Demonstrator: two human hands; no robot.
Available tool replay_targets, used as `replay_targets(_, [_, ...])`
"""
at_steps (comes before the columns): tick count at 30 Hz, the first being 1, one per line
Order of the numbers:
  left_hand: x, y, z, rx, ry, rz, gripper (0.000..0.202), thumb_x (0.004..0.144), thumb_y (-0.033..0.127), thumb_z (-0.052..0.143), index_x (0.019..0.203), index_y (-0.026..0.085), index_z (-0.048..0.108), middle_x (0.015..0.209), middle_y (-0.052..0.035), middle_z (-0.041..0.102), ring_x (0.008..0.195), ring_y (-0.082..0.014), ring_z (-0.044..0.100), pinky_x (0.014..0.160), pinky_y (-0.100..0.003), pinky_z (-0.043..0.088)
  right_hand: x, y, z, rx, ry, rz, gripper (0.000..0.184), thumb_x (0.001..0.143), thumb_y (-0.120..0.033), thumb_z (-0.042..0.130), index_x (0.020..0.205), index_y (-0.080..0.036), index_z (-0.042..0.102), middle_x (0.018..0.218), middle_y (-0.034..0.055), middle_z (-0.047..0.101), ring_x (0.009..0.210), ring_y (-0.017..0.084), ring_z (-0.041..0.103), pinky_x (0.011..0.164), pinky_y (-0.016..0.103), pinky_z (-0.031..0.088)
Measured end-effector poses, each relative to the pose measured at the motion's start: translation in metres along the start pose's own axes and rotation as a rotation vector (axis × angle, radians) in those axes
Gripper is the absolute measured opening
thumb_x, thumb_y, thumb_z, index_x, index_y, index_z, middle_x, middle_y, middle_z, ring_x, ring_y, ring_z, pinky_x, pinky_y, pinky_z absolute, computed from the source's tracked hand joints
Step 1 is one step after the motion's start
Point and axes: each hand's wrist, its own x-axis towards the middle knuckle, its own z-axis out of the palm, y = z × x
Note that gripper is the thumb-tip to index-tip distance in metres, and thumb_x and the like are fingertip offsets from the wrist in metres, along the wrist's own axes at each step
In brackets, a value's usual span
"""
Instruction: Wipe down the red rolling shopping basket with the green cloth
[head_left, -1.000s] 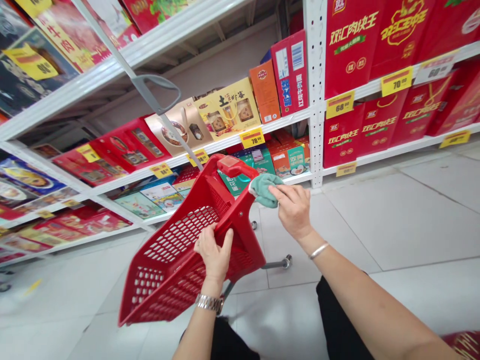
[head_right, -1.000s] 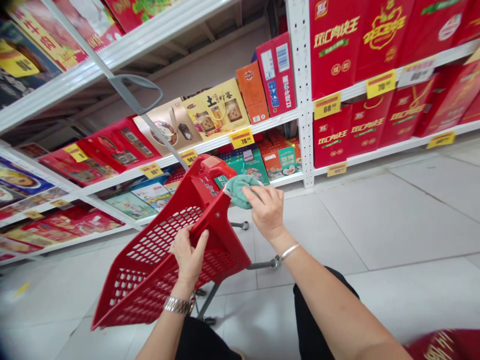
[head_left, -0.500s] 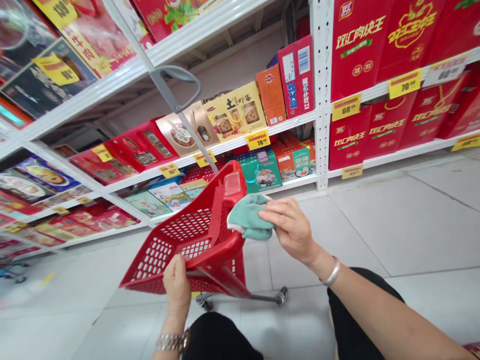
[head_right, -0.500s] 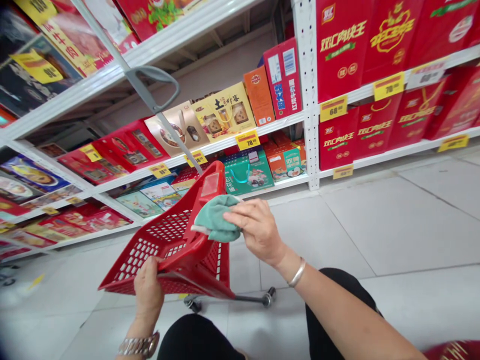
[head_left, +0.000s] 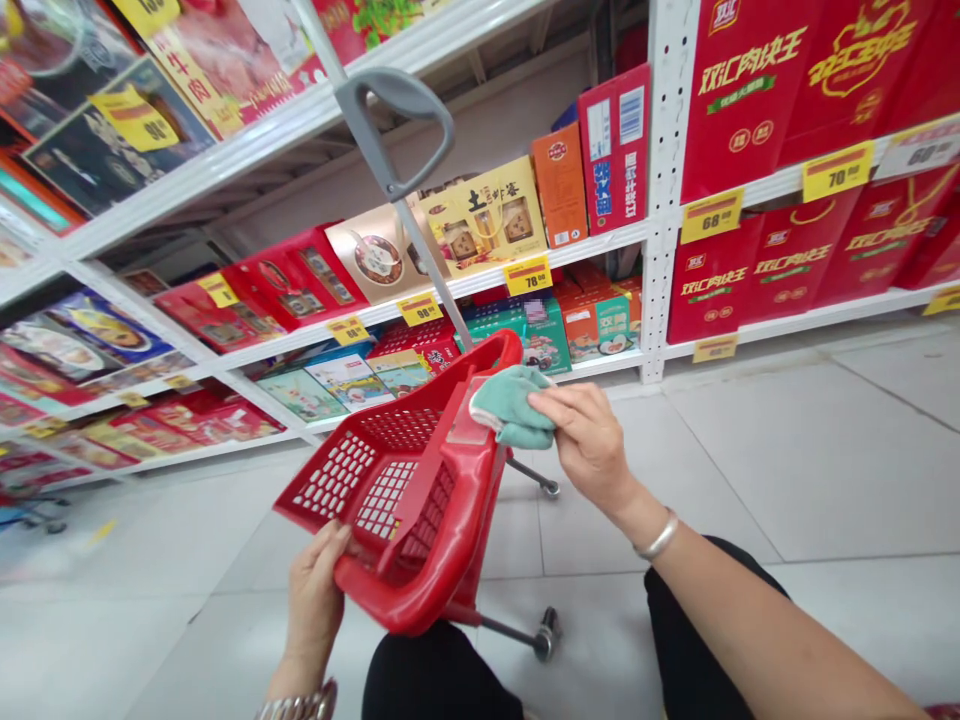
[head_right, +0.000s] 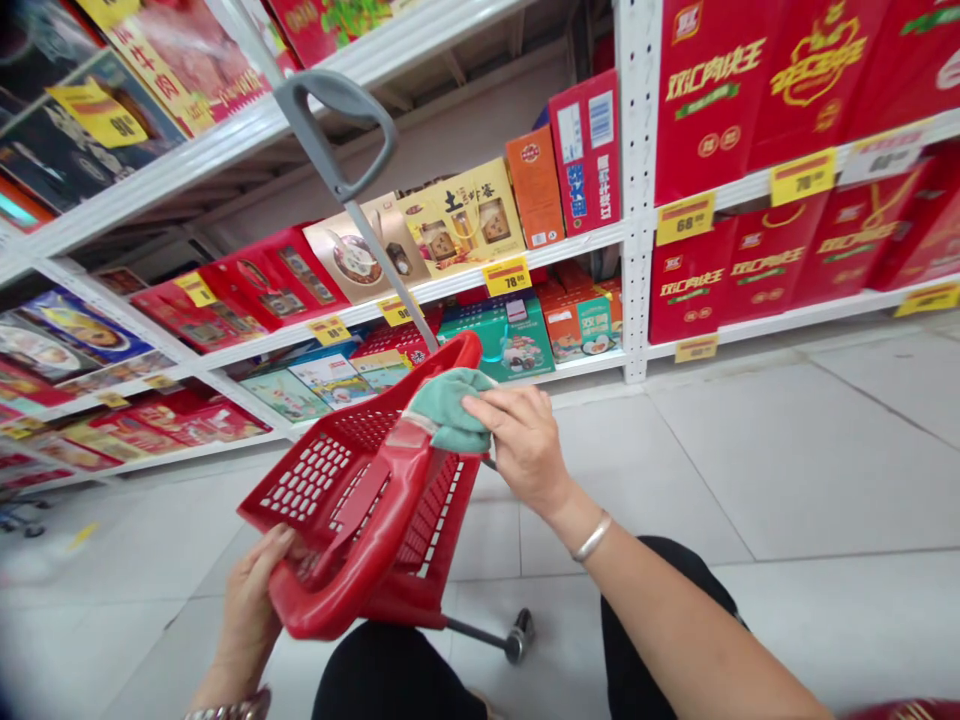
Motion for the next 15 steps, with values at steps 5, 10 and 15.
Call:
replay_targets(5, [-0.004,0.002,0.001,-0.098,-0.025,-0.087,0.046,0.065,0.062,0.075,0.051,0.023,0.055,0.059,0.0015,0.052,0.059,-0.0163,0.049,0.057,-0.029,0.045,-0.018,0.044,0.005,-0.327,-0.039,0.165,0.044,0.093,-0.001,0.049,0.111,-0.027,0.080,0.102,0.0050,0.078,0.091,0.021,0.061,0.081,0.037,0.044])
replay_targets(10, [-0.004,0.004,-0.003,-0.092,-0.057,-0.100,0.046,0.065,0.062,0.076,0.052,0.023,0.054,0.058,0.0022,0.053,0.058,-0.0163,0.050,0.056,-0.028,0.045,-0.020,0.063,-0.003,-0.330,0.097,0.302,0.043,0.089,-0.004,0.048,0.110,-0.025,0.079,0.102,0.0060,0.078,0.094,0.023,0.064,0.084,0.039,0.049])
replay_targets(15, [0.001,0.010,-0.002,-0.122,-0.060,-0.138,0.049,0.063,0.063,0.078,0.049,0.023,0.054,0.057,0.0019,0.055,0.057,-0.0162,0.050,0.056,-0.029,0.045,0.000,0.016,-0.017,-0.062,0.172,0.098,0.045,0.095,-0.008,0.052,0.127,-0.031,0.072,0.106,0.0044,0.077,0.099,0.021,0.068,0.088,0.040,0.054])
